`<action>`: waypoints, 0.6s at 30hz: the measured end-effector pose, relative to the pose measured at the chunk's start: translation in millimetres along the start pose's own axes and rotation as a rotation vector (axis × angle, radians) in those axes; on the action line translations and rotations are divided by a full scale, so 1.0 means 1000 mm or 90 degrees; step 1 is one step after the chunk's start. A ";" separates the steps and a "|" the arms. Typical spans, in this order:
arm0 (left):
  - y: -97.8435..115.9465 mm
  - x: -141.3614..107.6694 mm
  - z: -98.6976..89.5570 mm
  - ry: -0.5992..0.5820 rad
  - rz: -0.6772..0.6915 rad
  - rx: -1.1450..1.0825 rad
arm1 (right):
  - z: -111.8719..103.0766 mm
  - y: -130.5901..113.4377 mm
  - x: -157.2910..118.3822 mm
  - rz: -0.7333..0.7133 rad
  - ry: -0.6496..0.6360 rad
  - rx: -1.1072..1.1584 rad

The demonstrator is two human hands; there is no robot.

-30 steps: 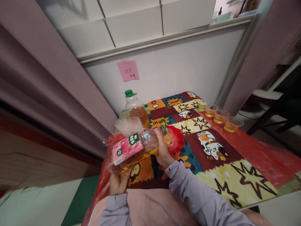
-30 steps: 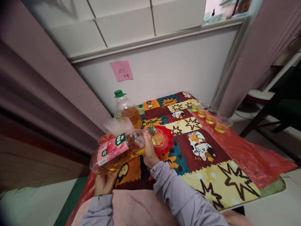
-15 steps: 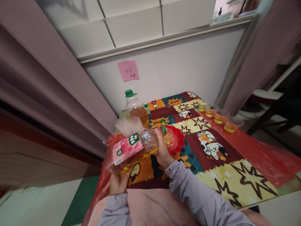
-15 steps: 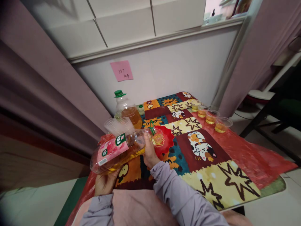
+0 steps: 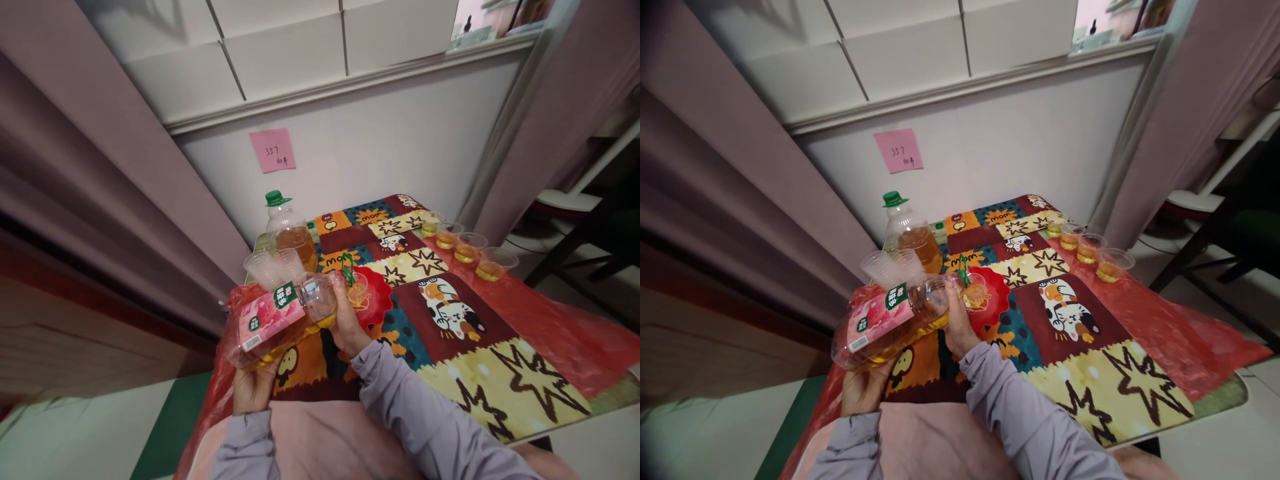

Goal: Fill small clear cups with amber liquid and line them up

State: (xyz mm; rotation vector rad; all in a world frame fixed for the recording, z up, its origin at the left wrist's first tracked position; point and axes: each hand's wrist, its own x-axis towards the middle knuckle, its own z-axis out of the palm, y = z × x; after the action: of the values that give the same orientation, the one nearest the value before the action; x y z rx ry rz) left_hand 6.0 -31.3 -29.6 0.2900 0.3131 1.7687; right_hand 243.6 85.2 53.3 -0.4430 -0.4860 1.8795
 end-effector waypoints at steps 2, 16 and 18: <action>0.000 0.000 -0.002 -0.013 -0.006 -0.014 | 0.001 0.000 0.000 -0.002 0.000 0.006; 0.003 0.001 -0.014 -0.045 -0.026 0.008 | -0.002 0.000 0.001 0.001 0.002 -0.007; 0.004 0.001 -0.015 -0.042 -0.028 0.010 | -0.003 0.000 0.001 0.008 0.004 -0.009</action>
State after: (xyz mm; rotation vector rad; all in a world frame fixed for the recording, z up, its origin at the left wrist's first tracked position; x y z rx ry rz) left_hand -3.1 -31.6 -42.0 0.3494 0.2843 1.7109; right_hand 244.1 86.3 50.9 -0.4615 -0.4939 1.8871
